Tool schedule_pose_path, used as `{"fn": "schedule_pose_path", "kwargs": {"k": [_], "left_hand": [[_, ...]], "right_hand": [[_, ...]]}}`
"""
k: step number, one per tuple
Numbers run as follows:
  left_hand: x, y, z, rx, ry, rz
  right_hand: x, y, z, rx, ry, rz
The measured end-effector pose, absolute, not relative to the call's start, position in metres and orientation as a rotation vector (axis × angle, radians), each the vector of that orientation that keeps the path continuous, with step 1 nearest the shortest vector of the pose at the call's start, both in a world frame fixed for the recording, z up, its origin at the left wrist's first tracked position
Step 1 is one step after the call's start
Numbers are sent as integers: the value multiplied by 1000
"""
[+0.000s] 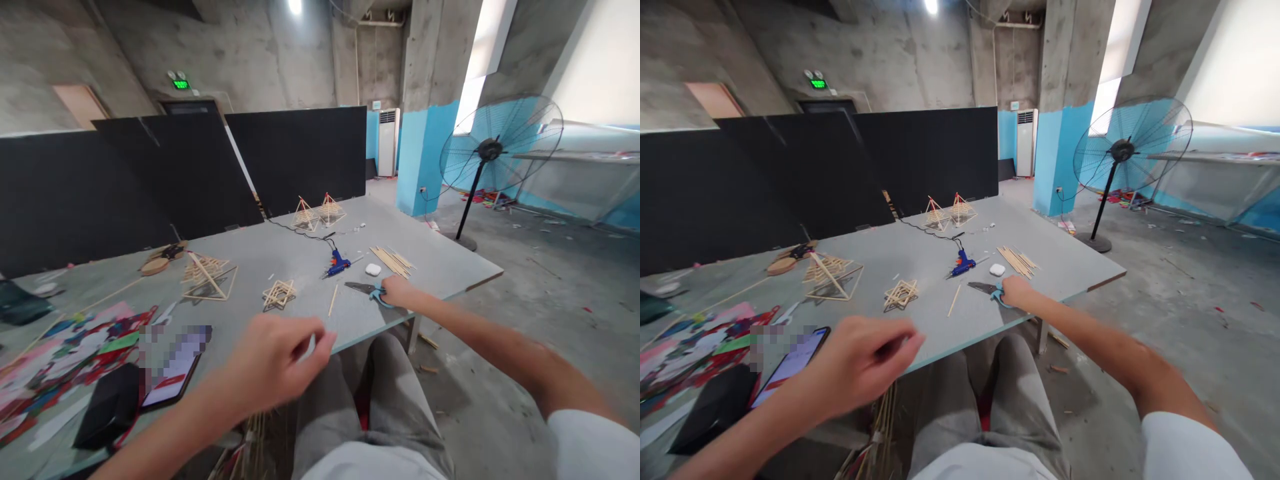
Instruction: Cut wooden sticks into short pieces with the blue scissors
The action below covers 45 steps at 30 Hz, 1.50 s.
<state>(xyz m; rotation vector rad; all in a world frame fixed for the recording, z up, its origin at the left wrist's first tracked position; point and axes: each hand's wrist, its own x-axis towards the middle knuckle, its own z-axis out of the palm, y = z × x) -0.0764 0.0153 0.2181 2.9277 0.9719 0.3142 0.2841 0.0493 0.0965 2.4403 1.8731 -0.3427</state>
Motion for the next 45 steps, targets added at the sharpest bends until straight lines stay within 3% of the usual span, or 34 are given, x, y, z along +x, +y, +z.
{"fn": "schedule_pose_path", "kwargs": {"k": [3,8,13,21,29,45], "left_hand": [[-26,58,188,2959,1259,-112],[27,123,129,2906,1365,-297],[40,152,105,2880,1315,-402],[32,167,81,2862,1350,-268],[14,181,78,2819,1330,-159],[26,179,61,2551,1304,321]], "right_hand": [[284,53,95,2433,1881,-330],[293,47,88,2538,1856,-308],[328,40,91,2755,1721,-248],[387,38,76,3013,1510,-190],[389,40,41,3146,1485,-149],[402,45,25,3392,1360,-8]]}}
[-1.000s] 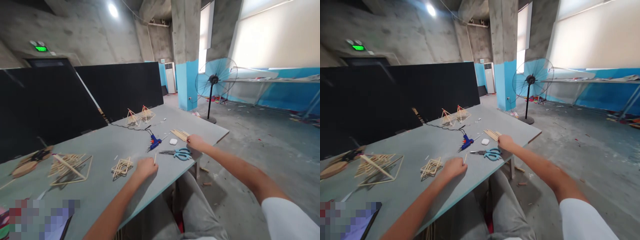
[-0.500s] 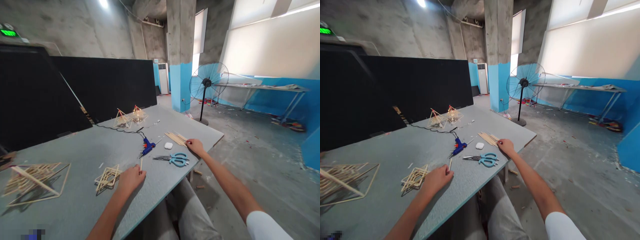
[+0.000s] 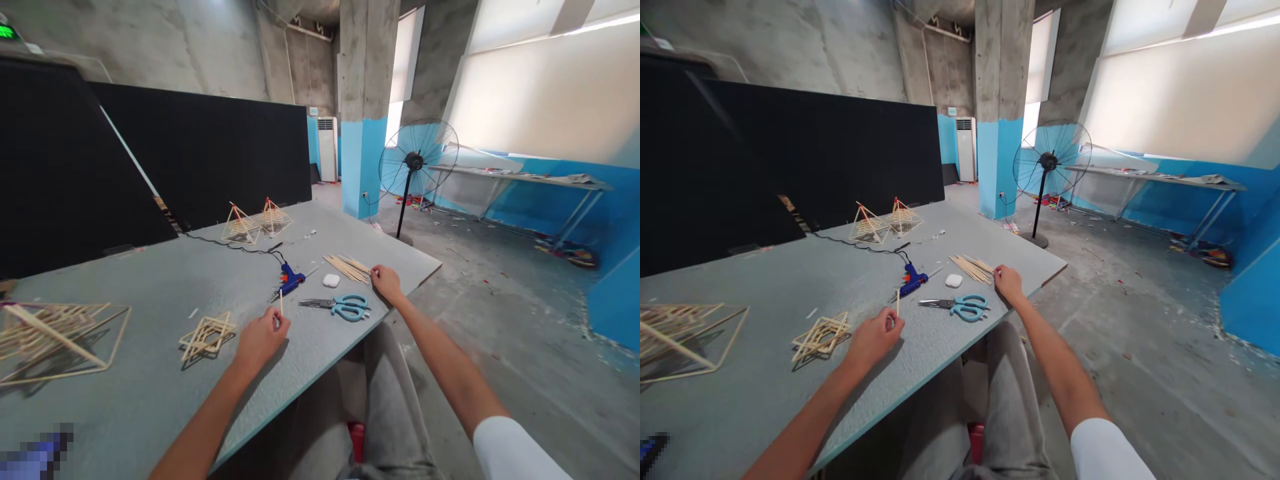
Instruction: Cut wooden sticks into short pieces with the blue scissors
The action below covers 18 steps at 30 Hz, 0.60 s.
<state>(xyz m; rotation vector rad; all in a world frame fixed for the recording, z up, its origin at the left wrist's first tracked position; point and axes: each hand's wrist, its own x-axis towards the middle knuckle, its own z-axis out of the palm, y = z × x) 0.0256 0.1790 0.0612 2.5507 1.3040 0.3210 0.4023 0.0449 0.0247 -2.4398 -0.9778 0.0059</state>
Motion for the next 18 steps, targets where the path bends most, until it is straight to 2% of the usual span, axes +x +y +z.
{"fn": "schedule_pose_path", "kwargs": {"k": [9,18], "left_hand": [[31,174,51,2103,931,660],[39,170,51,1702,724,733]], "right_hand": [[421,41,19,-2143,-771,-28],[427,36,27,-1825,-636,-14]]}}
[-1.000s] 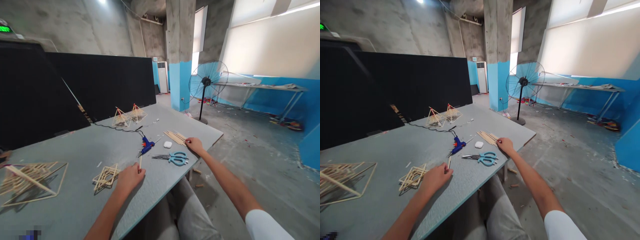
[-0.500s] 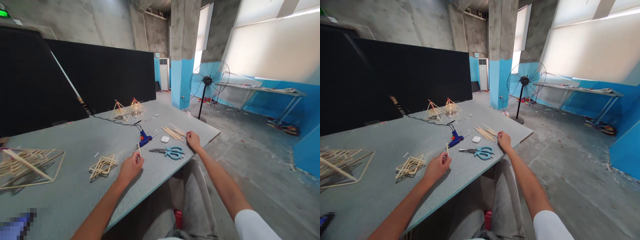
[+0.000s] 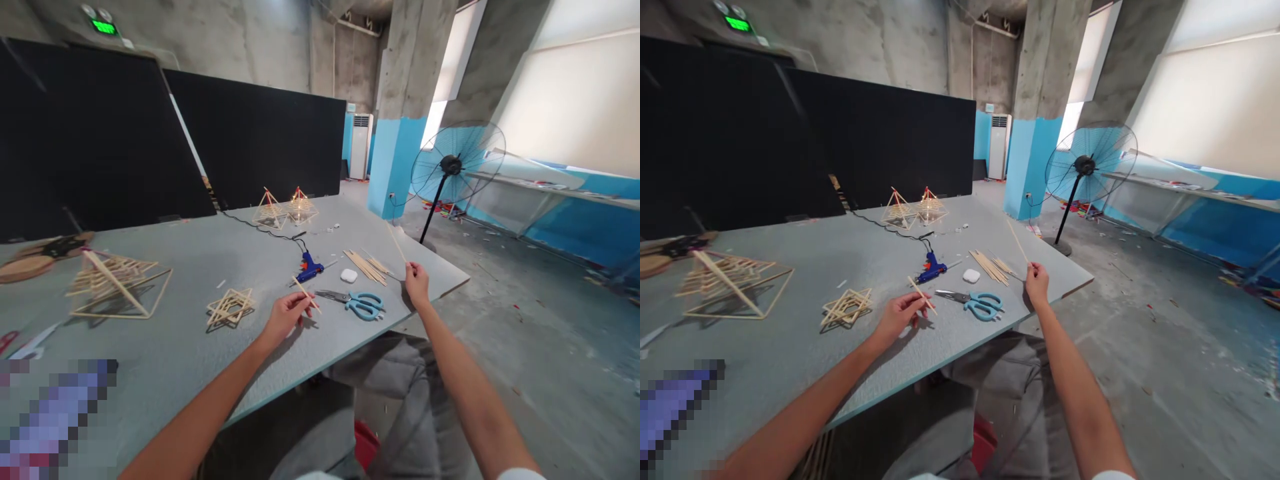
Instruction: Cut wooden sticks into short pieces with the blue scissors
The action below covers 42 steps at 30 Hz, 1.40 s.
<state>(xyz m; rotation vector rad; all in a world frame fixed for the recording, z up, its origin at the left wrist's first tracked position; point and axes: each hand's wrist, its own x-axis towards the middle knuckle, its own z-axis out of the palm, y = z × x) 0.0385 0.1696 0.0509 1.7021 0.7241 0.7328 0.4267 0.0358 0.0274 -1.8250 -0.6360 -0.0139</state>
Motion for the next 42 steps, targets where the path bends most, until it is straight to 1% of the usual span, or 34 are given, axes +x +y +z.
{"fn": "schedule_pose_path", "kwargs": {"k": [3,10,13,19,30,38,42], "left_hand": [[36,168,52,1644,689,714],[37,169,44,1636,603,662],[37,172,38,1672,558,621],[38,181,32,1751,492,571],[44,176,24,1885,515,568],[40,170,40,2021,473,692],[41,163,45,2015,401,653]], "right_hand": [[394,27,26,-1731,-660,33],[232,31,-7,-1555,-982,394],[202,40,-6,-1505,-1068,458],[207,44,5,-1522,-1154,443],[190,38,4,-1606,-1235,303],[198,37,6,-1498,-1191,450],[205,35,9,-1417,-1166,521]]}}
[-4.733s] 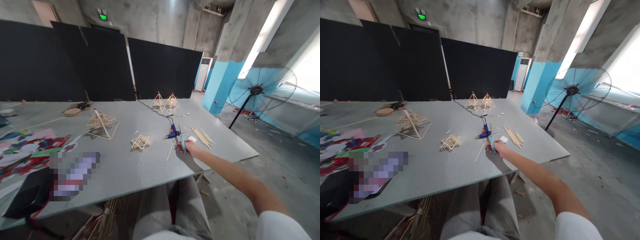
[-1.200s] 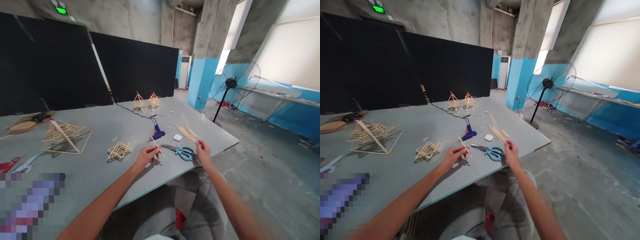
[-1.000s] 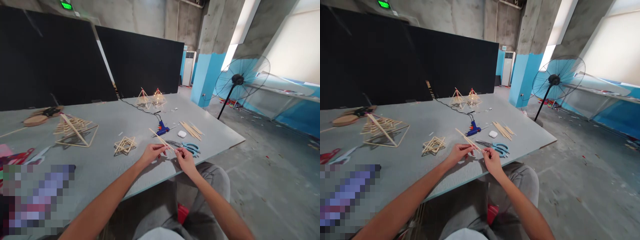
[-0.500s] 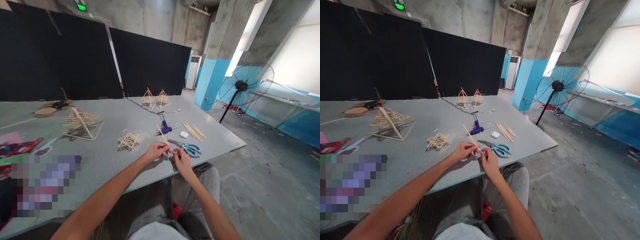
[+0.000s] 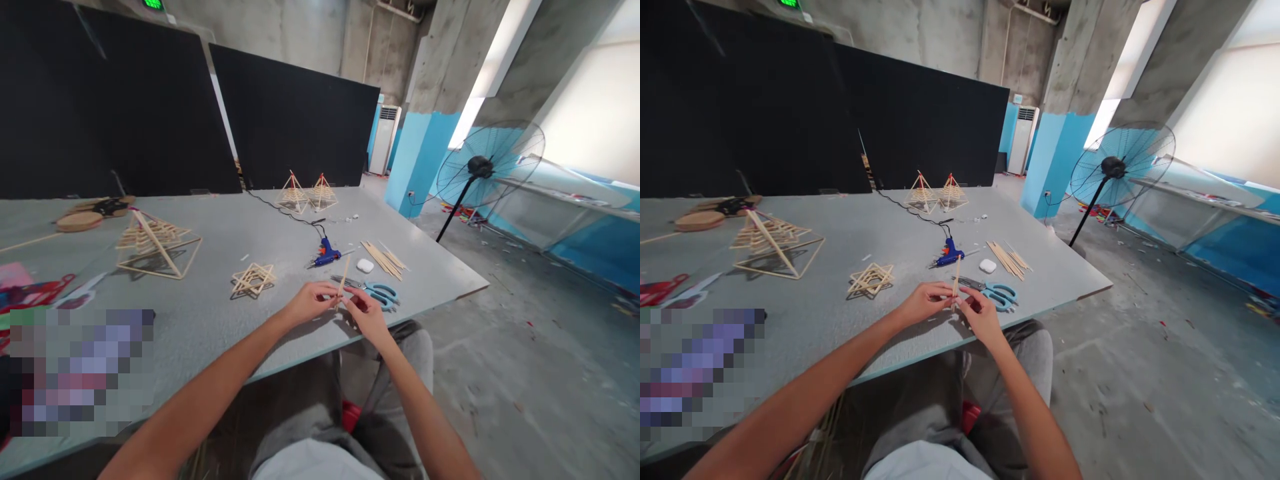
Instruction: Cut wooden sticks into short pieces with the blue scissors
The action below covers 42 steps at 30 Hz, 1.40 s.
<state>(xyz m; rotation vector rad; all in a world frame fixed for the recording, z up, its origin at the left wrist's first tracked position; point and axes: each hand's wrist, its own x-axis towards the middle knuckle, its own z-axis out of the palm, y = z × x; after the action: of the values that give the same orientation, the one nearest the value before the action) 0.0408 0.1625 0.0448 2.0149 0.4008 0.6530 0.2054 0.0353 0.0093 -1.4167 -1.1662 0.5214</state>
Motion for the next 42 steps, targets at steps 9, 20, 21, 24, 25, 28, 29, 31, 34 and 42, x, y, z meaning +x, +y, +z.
{"fn": "schedule_pose_path", "kwargs": {"k": [9,20,21,24,25,28,29,31,34,42], "left_hand": [[39,158,47,1991,364,459],[44,159,35,1820,410,485],[45,160,32,1809,412,490],[43,161,30,1804,422,514],[40,162,30,1812,426,526],[25,164,33,1854,436,563],[18,164,34,1871,439,575],[1,162,35,1902,454,603],[-20,157,35,1934,491,645],[-25,155,29,2004,538,732]], "right_hand": [[203,36,13,-1364,-1136,449],[199,44,24,-1411,-1143,471],[200,44,26,-1408,-1158,481],[203,47,34,-1391,-1217,524],[204,49,38,-1381,-1242,543],[202,57,51,-1331,-1347,608],[200,61,54,-1310,-1393,633],[193,69,59,-1264,-1480,707],[181,78,58,-1209,-1544,850],[178,83,60,-1125,-1702,554]]}}
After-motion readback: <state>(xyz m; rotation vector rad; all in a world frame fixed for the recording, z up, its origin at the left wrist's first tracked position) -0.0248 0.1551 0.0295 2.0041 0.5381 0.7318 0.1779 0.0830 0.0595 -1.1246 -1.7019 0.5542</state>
